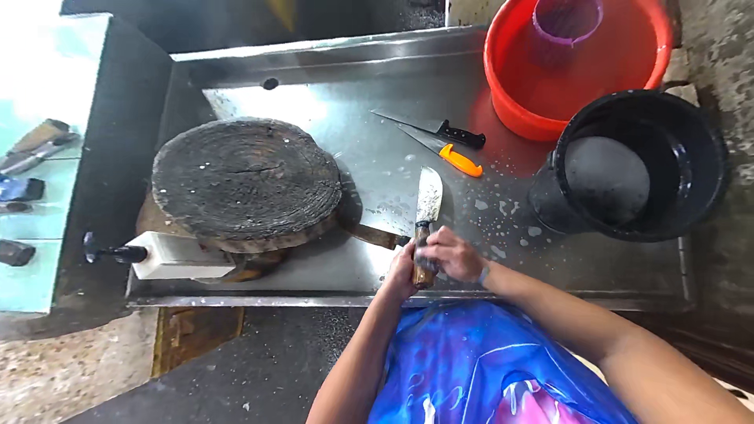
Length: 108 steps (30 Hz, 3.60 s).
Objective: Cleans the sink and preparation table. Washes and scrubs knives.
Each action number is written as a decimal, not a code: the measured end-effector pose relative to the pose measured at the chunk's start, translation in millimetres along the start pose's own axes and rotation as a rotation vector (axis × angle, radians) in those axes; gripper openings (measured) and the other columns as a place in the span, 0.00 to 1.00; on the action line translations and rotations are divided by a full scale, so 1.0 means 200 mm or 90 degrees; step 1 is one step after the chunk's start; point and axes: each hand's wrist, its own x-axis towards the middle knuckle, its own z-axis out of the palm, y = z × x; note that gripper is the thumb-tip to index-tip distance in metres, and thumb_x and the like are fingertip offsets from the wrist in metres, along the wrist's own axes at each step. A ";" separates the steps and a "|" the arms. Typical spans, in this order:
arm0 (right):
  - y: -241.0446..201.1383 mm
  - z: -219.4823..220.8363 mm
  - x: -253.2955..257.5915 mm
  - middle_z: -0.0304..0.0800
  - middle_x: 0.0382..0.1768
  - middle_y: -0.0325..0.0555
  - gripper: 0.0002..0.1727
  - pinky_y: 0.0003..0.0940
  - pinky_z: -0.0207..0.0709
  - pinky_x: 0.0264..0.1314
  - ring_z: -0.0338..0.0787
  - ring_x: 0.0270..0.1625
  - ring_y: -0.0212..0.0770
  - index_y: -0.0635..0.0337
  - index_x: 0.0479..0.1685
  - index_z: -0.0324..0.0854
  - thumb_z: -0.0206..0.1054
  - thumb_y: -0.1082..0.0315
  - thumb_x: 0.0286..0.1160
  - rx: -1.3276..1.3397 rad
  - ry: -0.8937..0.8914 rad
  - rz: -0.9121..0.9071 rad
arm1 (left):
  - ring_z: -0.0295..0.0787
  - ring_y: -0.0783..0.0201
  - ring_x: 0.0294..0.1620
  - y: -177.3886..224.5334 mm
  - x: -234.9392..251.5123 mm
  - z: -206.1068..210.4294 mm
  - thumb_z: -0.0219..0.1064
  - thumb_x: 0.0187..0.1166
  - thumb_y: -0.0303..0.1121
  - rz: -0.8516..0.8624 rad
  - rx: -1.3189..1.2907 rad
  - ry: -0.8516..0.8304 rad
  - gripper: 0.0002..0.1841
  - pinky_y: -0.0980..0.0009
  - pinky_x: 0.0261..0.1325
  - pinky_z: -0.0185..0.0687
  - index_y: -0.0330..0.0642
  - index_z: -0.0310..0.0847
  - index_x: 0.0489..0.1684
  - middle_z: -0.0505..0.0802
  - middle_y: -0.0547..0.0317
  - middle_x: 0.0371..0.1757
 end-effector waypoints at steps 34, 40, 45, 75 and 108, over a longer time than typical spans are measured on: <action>0.29 -1.55 -0.28 0.92 0.52 0.62 0.13 0.71 0.77 0.62 0.90 0.57 0.62 0.63 0.54 0.90 0.72 0.76 0.70 -0.279 -0.247 0.614 | 0.90 0.61 0.37 -0.05 0.28 0.51 0.54 0.90 0.44 0.062 -0.064 -0.090 0.12 0.62 0.43 0.89 0.47 0.74 0.51 0.89 0.58 0.40; -0.33 -0.79 -0.09 0.88 0.55 0.55 0.11 0.46 0.81 0.71 0.86 0.62 0.48 0.58 0.49 0.95 0.69 0.74 0.72 -0.219 0.160 0.111 | 0.86 0.65 0.30 0.02 0.15 0.70 0.52 0.91 0.50 0.031 -0.173 -0.060 0.17 0.66 0.38 0.88 0.49 0.74 0.37 0.85 0.62 0.30; 0.04 -0.51 -0.24 0.90 0.56 0.54 0.15 0.46 0.77 0.76 0.85 0.67 0.51 0.58 0.51 0.94 0.63 0.78 0.75 -0.185 0.223 0.024 | 0.83 0.62 0.35 0.00 0.11 0.75 0.53 0.91 0.44 0.062 -0.128 -0.026 0.11 0.59 0.43 0.83 0.48 0.73 0.48 0.83 0.59 0.36; 0.16 -0.53 -0.39 0.91 0.56 0.53 0.11 0.39 0.85 0.67 0.91 0.60 0.40 0.65 0.54 0.89 0.66 0.76 0.80 0.036 0.108 0.504 | 0.90 0.57 0.26 -0.18 0.26 0.18 0.43 0.93 0.58 0.091 -0.029 -0.007 0.29 0.63 0.31 0.89 0.37 0.73 0.49 0.89 0.51 0.26; -0.21 -1.30 -0.08 0.90 0.59 0.48 0.14 0.36 0.82 0.71 0.88 0.63 0.34 0.67 0.58 0.85 0.60 0.74 0.79 -0.048 0.008 0.299 | 0.82 0.64 0.20 -0.26 -0.02 0.08 0.36 0.95 0.56 0.112 -0.144 0.105 0.29 0.71 0.22 0.82 0.42 0.74 0.65 0.89 0.53 0.37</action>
